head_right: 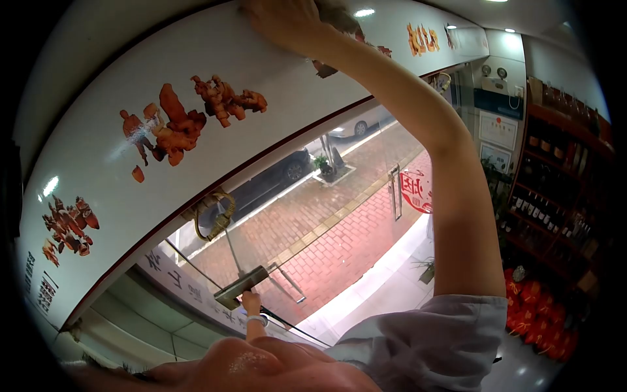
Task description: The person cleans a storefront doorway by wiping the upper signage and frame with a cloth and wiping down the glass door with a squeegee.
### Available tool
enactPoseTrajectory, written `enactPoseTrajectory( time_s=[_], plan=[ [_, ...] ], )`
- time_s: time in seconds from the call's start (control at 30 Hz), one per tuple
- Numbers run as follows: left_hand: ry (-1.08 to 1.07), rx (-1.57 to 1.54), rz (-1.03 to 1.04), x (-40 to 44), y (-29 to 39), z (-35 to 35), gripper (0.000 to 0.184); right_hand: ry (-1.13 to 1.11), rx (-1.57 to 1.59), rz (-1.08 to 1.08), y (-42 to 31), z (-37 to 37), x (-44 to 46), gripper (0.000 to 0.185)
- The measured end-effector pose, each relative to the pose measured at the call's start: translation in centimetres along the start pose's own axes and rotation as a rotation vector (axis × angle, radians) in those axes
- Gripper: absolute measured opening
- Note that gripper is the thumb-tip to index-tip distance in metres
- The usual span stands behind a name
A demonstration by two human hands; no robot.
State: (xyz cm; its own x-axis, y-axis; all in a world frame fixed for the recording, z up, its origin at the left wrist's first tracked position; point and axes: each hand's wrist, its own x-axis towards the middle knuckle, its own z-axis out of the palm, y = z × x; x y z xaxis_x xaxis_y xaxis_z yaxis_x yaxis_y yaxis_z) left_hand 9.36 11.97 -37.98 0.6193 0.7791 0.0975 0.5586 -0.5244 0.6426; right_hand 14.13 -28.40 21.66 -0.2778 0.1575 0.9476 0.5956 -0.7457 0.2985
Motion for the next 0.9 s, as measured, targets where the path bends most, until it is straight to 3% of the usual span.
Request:
enactPoseTrajectory(
  time_s=[0.1,0.17,0.2,0.23,0.3,0.47,0.53,0.67,0.77,0.83,0.9],
  plan=[
    [0.014,0.0,0.023,-0.6,0.3,0.0,0.02,-0.098,-0.151,-0.137,0.8,1.1,-5.2,0.014],
    [0.054,0.031,0.16,0.1,-1.1,0.9,0.017,-0.067,-0.157,-0.156,1.0,0.9,-4.9,0.016],
    [0.044,0.047,0.11,0.5,-1.1,1.0,0.017,-0.027,-0.16,-0.161,1.1,0.9,-4.8,0.018],
    [0.047,0.049,0.118,0.5,-1.1,1.0,0.017,-0.023,-0.166,-0.157,0.5,0.2,-3.5,0.018],
    [0.035,-0.008,0.078,0.1,-0.7,0.7,0.02,-0.089,-0.029,0.055,-0.3,-1.2,-0.8,0.022],
    [0.114,0.062,0.172,-1.3,0.4,-0.4,0.02,-0.005,-0.211,-0.147,1.0,1.6,-3.4,0.016],
    [0.066,0.013,0.1,-1.2,0.5,-0.1,0.02,0.077,-0.057,-0.143,0.9,1.3,-4.0,0.016],
    [-0.016,-0.01,0.032,0.2,-1.0,0.7,0.022,0.028,-0.159,0.011,1.7,2.6,-0.6,0.016],
    [0.0,0.066,0.065,-0.6,-0.1,-0.3,0.021,0.034,-0.165,-0.07,1.5,1.5,-2.8,0.014],
    [0.069,0.087,0.145,-0.4,-0.6,0.8,0.021,0.016,-0.075,-0.254,0.7,0.8,-6.0,0.013],
    [0.024,-0.011,0.061,0.3,-1.2,1.0,0.021,0.008,-0.026,-0.202,0.8,0.7,-4.8,0.013]
  ],
)
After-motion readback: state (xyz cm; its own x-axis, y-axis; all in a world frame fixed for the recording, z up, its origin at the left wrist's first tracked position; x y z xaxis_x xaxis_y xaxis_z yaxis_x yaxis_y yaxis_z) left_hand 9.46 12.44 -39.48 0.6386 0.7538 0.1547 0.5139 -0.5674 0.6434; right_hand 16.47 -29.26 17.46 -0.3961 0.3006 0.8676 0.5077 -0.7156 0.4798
